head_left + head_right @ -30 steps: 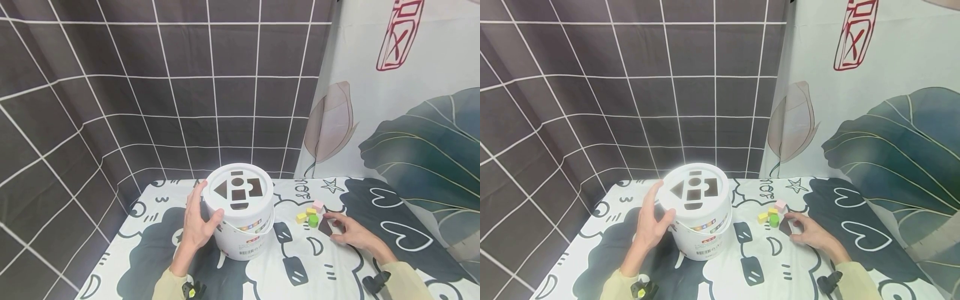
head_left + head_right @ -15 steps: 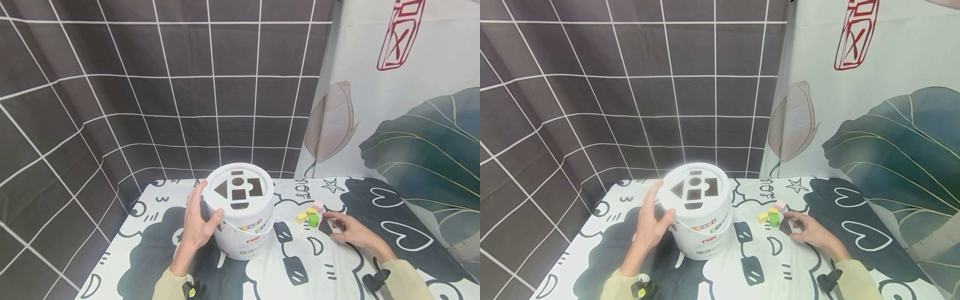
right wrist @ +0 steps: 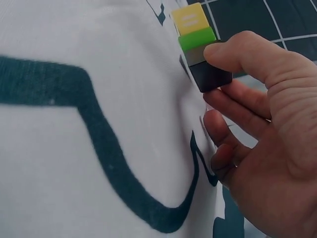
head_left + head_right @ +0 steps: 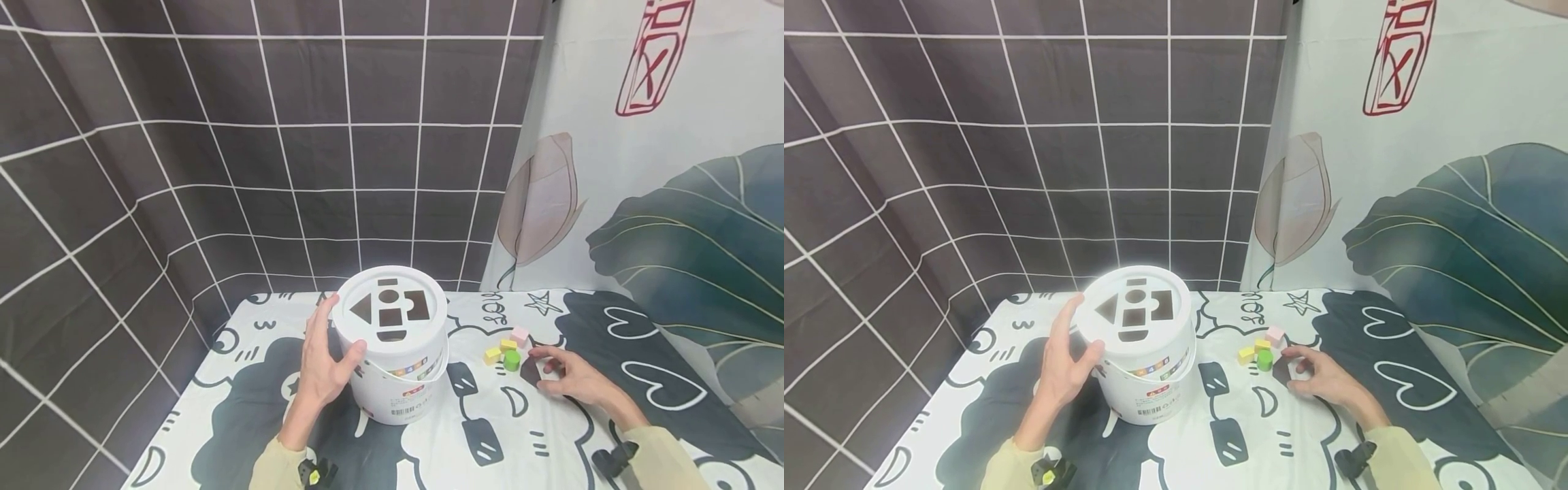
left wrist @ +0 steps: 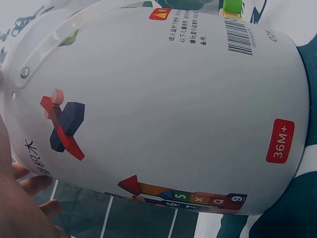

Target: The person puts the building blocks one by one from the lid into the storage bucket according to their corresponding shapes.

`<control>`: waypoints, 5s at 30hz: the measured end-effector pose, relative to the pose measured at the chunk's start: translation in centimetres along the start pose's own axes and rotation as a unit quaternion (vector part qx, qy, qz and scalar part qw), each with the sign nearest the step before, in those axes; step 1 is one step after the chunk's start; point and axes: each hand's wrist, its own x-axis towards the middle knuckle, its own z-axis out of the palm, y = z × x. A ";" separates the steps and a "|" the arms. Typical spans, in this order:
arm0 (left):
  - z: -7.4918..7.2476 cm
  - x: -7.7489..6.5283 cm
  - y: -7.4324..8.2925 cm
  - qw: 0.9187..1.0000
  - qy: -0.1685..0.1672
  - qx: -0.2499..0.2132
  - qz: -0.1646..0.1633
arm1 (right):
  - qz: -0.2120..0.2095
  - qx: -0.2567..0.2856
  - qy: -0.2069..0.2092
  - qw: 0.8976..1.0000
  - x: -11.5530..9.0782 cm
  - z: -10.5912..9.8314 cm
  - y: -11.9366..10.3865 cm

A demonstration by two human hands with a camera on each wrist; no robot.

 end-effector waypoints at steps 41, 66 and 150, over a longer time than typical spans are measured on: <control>0.1 -0.1 -0.1 1.000 0.003 0.003 0.001 | -0.126 -0.029 0.099 0.987 2.6 -1.5 -10.6; 0.0 -0.1 0.1 1.000 0.001 -0.003 -0.003 | -0.161 -0.023 0.084 0.983 5.6 -2.2 -16.9; 0.2 -0.2 0.1 1.000 0.005 -0.006 -0.009 | -0.214 0.012 0.123 0.969 11.0 0.8 -24.1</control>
